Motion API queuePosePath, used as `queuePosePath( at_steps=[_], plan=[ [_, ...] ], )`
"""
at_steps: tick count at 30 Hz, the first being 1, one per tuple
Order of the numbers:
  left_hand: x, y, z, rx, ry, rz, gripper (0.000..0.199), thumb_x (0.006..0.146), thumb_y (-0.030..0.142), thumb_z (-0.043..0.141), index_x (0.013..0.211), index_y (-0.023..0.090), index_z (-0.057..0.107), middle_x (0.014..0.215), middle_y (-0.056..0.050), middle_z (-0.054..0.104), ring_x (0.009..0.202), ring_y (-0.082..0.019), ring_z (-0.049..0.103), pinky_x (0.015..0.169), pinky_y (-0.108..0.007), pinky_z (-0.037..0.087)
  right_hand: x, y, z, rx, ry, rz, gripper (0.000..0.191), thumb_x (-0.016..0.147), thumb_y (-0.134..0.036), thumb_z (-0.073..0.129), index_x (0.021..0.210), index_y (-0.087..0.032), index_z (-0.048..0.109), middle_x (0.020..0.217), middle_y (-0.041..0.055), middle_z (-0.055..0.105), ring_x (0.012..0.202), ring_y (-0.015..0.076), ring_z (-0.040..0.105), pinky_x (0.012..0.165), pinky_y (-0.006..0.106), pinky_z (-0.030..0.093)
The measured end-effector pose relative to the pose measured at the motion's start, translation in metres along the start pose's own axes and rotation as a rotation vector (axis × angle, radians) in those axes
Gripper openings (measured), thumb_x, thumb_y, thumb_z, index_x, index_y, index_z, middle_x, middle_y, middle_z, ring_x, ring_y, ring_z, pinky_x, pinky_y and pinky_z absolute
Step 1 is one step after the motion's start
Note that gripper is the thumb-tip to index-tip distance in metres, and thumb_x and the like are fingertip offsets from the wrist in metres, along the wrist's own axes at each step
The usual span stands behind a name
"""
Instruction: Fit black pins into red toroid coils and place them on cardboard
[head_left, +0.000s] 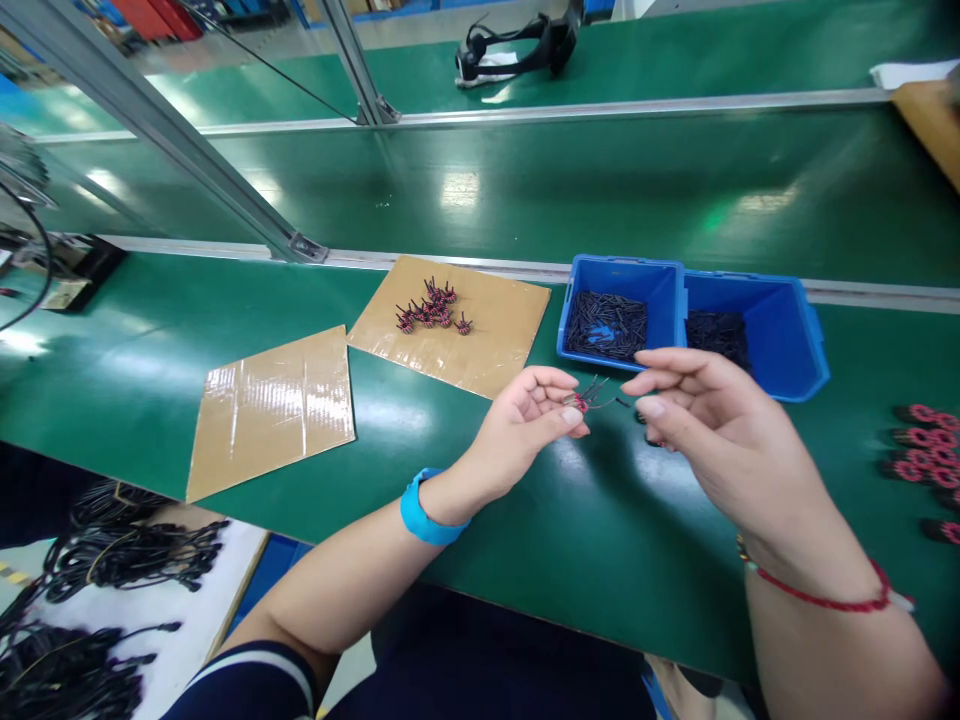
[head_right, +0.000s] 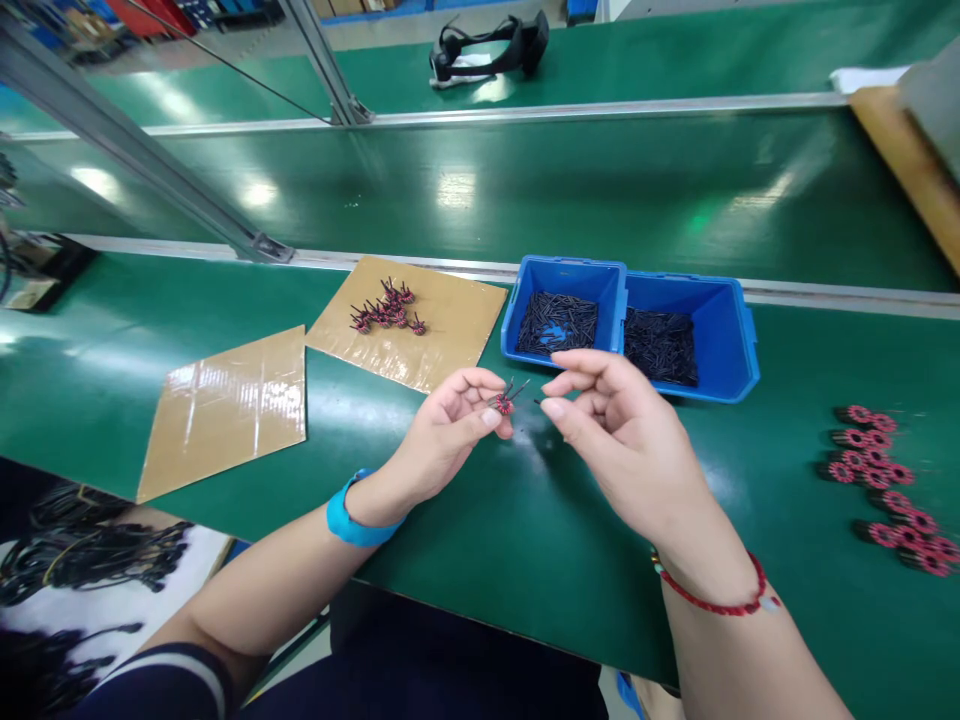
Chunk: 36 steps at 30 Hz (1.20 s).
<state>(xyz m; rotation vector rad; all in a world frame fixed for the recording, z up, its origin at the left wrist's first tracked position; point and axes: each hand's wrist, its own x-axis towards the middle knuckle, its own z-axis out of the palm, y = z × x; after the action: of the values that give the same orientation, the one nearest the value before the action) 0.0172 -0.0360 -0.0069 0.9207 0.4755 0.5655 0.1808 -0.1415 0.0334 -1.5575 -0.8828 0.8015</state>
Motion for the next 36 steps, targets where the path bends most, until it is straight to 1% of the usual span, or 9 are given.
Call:
queuePosePath(
  at_steps=[4,10,13,16,18,22,26,30,36],
  plan=[
    [0.0,0.0,-0.001,-0.025,-0.006,-0.034,0.033,0.082,0.029,0.079,0.111,0.02,0.066,0.088,0.0,0.068,0.072,-0.01,0.066,0.076,-0.027,0.053,0.003,-0.001,-0.007,-0.031,0.113,0.003,0.029,0.086,-0.036,0.076,0.112,-0.025,0.071,0.09,0.0021,0.072,0.059,0.0098,0.059,0.049,0.021,0.051],
    [0.003,0.008,-0.004,-0.029,0.098,0.007,0.025,0.08,0.027,0.078,0.102,0.018,0.071,0.094,-0.002,0.071,0.079,-0.012,0.07,0.082,-0.03,0.056,0.006,0.012,-0.008,-0.364,0.018,-0.045,0.012,0.089,-0.033,0.068,0.095,-0.023,0.071,0.075,0.0008,0.07,0.061,0.0147,0.064,0.055,0.027,0.053],
    [0.01,0.019,-0.012,-0.038,0.204,0.124,0.023,0.079,0.025,0.079,0.098,0.018,0.068,0.095,-0.002,0.072,0.082,-0.012,0.072,0.083,-0.028,0.056,0.01,0.025,0.009,-0.746,-0.085,-0.222,0.012,0.092,-0.023,0.059,0.096,-0.02,0.07,0.089,0.0051,0.075,0.075,0.0197,0.07,0.069,0.033,0.057],
    [0.018,0.028,-0.023,-0.033,0.273,0.188,0.022,0.079,0.023,0.078,0.096,0.018,0.065,0.095,-0.001,0.071,0.084,-0.012,0.072,0.084,-0.028,0.055,0.016,0.035,0.034,-1.133,-0.19,-0.384,0.025,0.096,-0.016,0.05,0.113,-0.015,0.069,0.114,0.0127,0.075,0.101,0.025,0.07,0.088,0.036,0.057],
    [0.023,0.032,-0.03,-0.04,0.314,0.205,0.022,0.078,0.021,0.076,0.095,0.017,0.063,0.093,-0.001,0.07,0.081,-0.011,0.07,0.084,-0.028,0.054,0.02,0.038,0.05,-1.252,-0.219,-0.415,0.035,0.096,-0.012,0.044,0.124,-0.011,0.065,0.124,0.017,0.071,0.108,0.027,0.067,0.093,0.037,0.055],
    [0.029,0.033,-0.038,-0.041,0.389,0.191,0.021,0.078,0.019,0.074,0.093,0.017,0.06,0.089,0.001,0.067,0.074,-0.008,0.066,0.079,-0.027,0.051,0.029,0.04,0.064,-1.363,-0.194,-0.395,0.049,0.095,-0.005,0.036,0.141,-0.003,0.053,0.133,0.0242,0.065,0.111,0.0308,0.065,0.093,0.041,0.055],
    [0.029,0.036,-0.036,-0.046,0.378,0.162,0.02,0.08,0.018,0.072,0.096,0.017,0.059,0.089,0.002,0.065,0.072,-0.007,0.063,0.078,-0.025,0.049,0.041,0.042,0.067,-1.454,-0.176,-0.355,0.05,0.096,-0.008,0.035,0.143,0.002,0.049,0.13,0.0275,0.065,0.11,0.0334,0.063,0.091,0.043,0.054],
    [0.025,0.04,-0.031,-0.058,0.349,0.166,0.018,0.082,0.016,0.069,0.096,0.017,0.059,0.089,0.001,0.065,0.07,-0.007,0.062,0.076,-0.025,0.048,0.058,0.037,0.077,-1.532,-0.173,-0.29,0.046,0.098,-0.01,0.032,0.137,0.001,0.053,0.116,0.0273,0.067,0.104,0.0346,0.066,0.079,0.041,0.055],
    [0.025,0.041,-0.03,-0.064,0.33,0.168,0.014,0.083,0.013,0.066,0.094,0.016,0.059,0.085,0.002,0.065,0.067,-0.006,0.06,0.071,-0.023,0.047,0.079,0.018,0.095,-1.554,-0.196,-0.151,0.036,0.096,-0.004,0.032,0.109,-0.001,0.066,0.104,0.0276,0.07,0.086,0.0305,0.075,0.067,0.032,0.051]
  ],
)
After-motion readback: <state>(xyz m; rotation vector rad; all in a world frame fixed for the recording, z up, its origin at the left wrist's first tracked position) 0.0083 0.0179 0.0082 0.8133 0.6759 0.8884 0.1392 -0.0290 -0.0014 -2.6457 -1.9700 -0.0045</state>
